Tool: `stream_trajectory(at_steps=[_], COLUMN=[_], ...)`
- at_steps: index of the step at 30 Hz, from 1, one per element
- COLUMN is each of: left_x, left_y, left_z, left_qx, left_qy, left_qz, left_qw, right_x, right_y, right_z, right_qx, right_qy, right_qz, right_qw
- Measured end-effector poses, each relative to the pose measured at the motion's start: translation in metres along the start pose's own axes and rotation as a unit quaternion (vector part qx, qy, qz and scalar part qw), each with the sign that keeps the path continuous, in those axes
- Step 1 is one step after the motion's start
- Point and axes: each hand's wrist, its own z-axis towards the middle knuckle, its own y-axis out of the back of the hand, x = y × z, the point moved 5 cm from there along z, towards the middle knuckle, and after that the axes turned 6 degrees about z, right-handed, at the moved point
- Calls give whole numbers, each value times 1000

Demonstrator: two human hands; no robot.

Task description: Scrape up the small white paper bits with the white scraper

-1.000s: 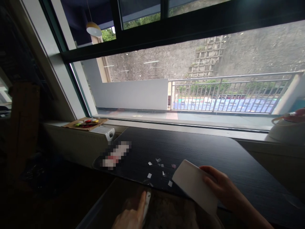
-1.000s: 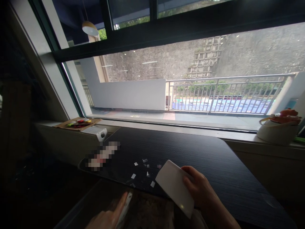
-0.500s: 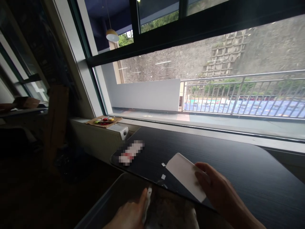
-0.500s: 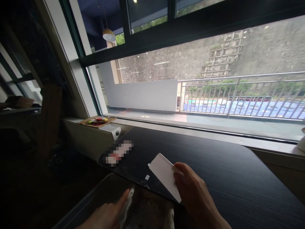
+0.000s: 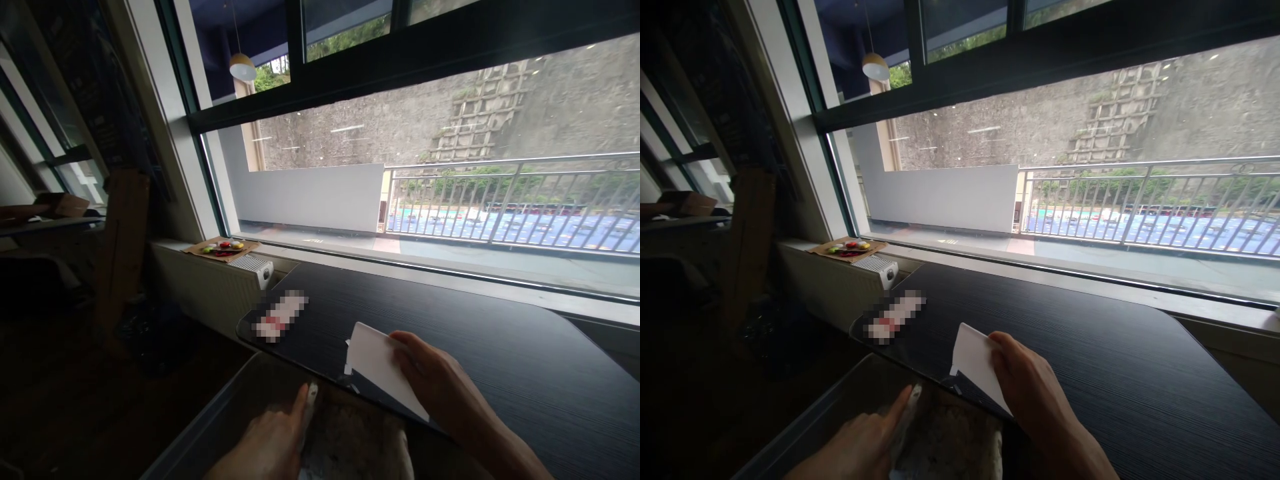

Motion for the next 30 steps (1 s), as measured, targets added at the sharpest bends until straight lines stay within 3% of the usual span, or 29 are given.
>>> stream_trajectory(at_steps=[8,13,18,24,30], left_x=[-6,-11,-12,-13,-15], left_y=[11,18,18,18,21], left_z=[-5,-8,-9,-10,-10], left_qx=[7,21,20,21,26], left_qy=[14,21,25,27,26], left_qz=[13,21,6,-3,-8], left_qw=[1000,999,999,999,999], right_x=[3,1,5,13,21], right_y=[-8,-8,-6,-2,-8], right_z=[-7,-8,-23,-33,-41], right_qx=[31,-1,6,-44,-5], right_qy=[11,24,73,139,164], right_qz=[12,-21,-22,-64,-46], right_qw=[999,999,997,987,985])
